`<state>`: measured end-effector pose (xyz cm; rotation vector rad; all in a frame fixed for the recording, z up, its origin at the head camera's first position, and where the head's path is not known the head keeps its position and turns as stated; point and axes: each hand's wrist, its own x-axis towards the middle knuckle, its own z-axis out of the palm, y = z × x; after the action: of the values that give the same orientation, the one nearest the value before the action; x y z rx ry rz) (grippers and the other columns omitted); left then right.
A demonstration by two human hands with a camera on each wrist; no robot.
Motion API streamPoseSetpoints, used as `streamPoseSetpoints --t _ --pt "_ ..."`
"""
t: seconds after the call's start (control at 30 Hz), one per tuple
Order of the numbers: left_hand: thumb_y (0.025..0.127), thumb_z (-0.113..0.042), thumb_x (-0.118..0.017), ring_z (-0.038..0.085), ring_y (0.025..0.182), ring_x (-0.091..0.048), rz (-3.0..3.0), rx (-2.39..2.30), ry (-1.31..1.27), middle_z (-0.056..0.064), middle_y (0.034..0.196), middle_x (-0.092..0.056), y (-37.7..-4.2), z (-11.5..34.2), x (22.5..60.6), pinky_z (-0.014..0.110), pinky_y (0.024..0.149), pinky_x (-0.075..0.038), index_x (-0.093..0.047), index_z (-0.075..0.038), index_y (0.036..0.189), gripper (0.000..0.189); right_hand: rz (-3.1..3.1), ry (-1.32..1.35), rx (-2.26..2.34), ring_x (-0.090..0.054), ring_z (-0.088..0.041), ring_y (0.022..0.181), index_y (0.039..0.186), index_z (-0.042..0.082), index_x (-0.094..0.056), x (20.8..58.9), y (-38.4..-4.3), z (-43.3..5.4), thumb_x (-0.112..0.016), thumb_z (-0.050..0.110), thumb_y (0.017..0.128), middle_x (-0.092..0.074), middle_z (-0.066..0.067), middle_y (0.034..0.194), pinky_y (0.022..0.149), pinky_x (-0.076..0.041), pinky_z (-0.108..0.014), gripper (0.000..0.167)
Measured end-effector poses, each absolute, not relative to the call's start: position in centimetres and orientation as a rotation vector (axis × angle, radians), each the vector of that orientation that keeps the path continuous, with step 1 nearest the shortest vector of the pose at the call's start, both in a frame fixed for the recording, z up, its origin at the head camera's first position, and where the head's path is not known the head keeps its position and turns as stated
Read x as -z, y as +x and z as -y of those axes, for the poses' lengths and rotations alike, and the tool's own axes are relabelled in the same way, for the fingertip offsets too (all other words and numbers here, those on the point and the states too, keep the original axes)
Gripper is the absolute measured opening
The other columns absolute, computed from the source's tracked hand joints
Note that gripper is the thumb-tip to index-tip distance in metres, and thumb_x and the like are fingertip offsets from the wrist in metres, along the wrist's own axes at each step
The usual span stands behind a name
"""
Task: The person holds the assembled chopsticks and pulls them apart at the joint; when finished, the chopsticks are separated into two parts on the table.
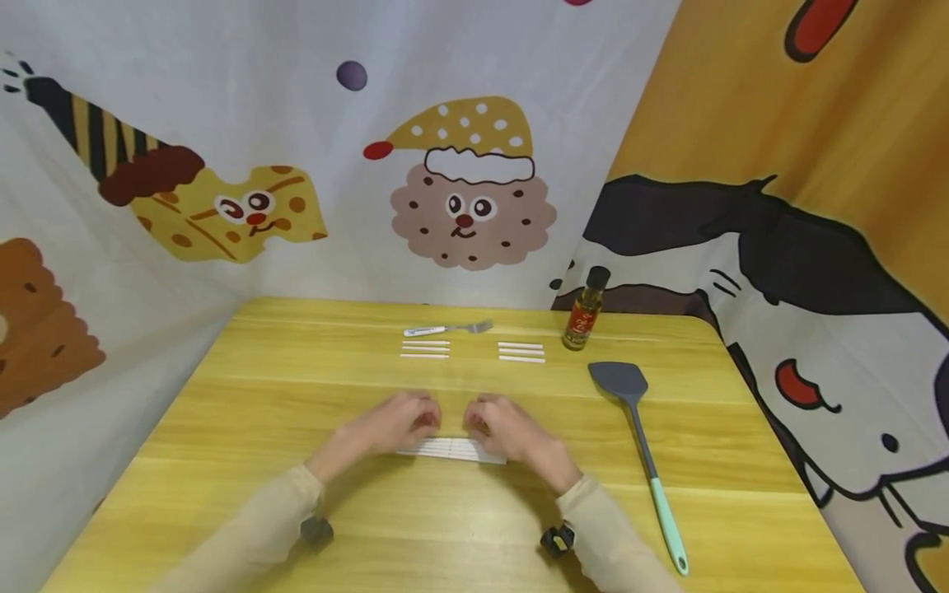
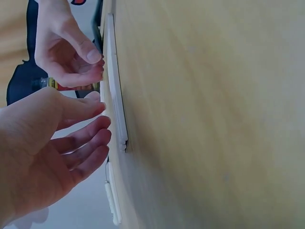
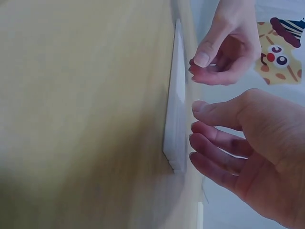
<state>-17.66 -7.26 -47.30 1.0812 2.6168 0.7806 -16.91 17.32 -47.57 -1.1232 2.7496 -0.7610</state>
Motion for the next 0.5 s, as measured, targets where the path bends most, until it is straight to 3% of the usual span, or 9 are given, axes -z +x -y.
streamPoseSetpoints --t 0.5 --pt "0.089 -0.002 -0.069 0.008 0.079 -0.058 -2.647 -0.736 1.137 -0.001 0.087 -0.066 -17.66 6.79 48.19 0.019 0.07 -0.052 -0.069 -0.009 0.09 0.008 -2.718 -1.081 0.804 -0.062 -0.005 0.08 0.099 0.008 -0.073 48.35 -16.48 -17.23 -0.073 0.002 0.09 -0.069 -0.002 0.092 0.07 -0.056 -0.019 0.011"
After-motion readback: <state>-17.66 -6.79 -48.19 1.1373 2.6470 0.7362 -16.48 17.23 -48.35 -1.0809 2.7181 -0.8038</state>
